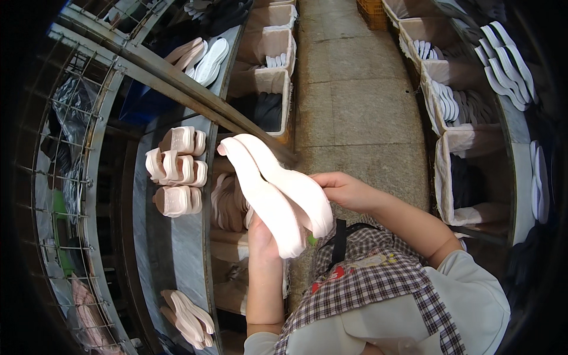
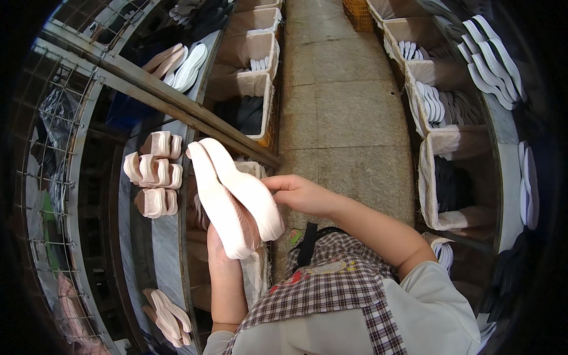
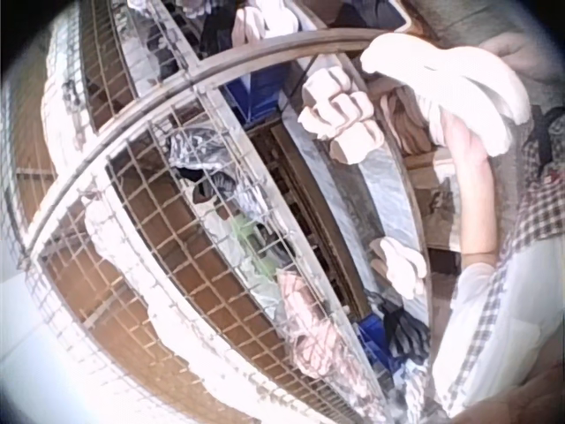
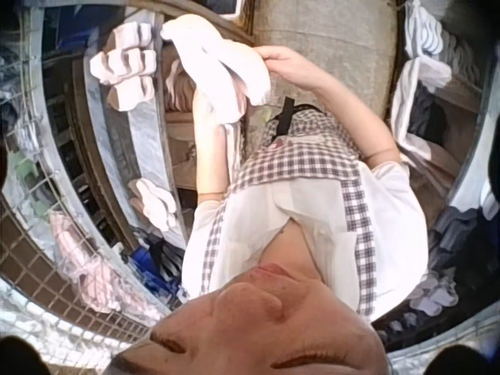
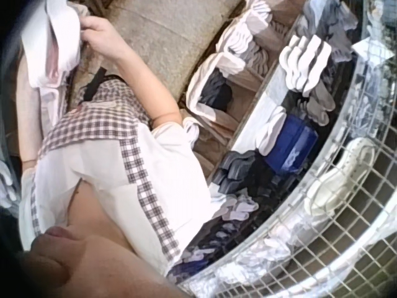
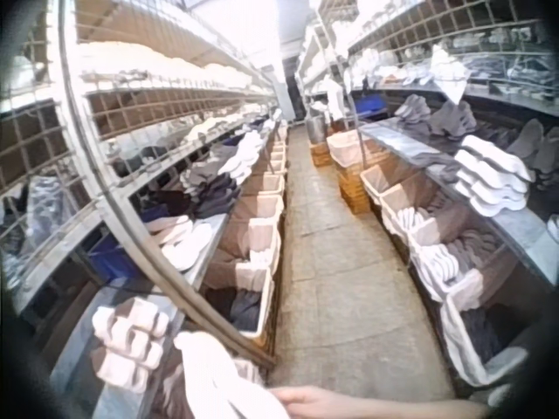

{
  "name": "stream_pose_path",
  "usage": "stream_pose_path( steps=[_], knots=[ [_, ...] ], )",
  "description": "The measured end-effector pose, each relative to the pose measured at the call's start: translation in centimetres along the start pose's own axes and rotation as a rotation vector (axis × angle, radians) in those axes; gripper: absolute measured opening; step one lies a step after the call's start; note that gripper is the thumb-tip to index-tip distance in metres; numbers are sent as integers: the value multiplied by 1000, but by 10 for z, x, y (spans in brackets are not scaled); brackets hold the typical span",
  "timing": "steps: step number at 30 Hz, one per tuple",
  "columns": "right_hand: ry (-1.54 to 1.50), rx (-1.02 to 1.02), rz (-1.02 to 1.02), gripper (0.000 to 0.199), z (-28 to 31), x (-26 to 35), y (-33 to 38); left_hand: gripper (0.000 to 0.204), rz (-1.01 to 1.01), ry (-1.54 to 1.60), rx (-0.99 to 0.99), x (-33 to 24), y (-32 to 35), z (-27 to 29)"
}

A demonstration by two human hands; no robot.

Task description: The person picks up pink and black slippers from a shelf, turns them over to view the soles, and uses a small red tool to point at or mark the sole surface. They then place the slippers into a basket and repeat the process with additional pairs.

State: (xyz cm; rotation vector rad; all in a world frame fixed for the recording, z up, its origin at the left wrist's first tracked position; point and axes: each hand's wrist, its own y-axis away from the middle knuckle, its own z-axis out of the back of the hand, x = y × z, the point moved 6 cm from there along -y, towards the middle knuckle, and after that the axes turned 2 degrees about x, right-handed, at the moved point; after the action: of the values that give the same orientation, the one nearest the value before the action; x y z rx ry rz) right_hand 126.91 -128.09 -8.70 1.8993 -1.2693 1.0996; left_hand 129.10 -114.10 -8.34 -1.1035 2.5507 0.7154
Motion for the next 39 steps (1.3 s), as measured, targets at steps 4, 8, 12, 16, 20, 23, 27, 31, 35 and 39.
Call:
stream_pose_path(
  steps=[4,8,12,16,20,23,27,31,35,39],
  knots=[
    [-25,-13,-33,35,3,-7,0,39,47,206,34,1,3,1],
    [-72,-52,-63,28,6,-17,0,45,67,185,25,0,4,8],
    [-125,-59,-47,25,7,-22,-5,50,94,250,74,0,3,8],
    [-165,-49,-28,25,7,-26,-6,51,45,166,-39,-1,5,8],
    [-246,-72,-78,31,9,-33,-6,46,-83,-7,-225,-5,8,11],
    [-592,-13,-158,43,4,-38,-6,47,-185,-117,-249,-8,8,8],
    [-731,114,-137,55,-7,-32,-6,47,-252,-33,-209,-13,13,5],
    [-583,109,-120,56,-14,-27,-8,47,-253,-5,-208,-17,18,3],
    [-565,116,-129,57,-21,-17,-7,43,-246,-19,-228,-17,21,-1],
    [-543,26,-158,54,-24,-7,-2,40,-158,108,-104,-14,22,-13]
  ],
)
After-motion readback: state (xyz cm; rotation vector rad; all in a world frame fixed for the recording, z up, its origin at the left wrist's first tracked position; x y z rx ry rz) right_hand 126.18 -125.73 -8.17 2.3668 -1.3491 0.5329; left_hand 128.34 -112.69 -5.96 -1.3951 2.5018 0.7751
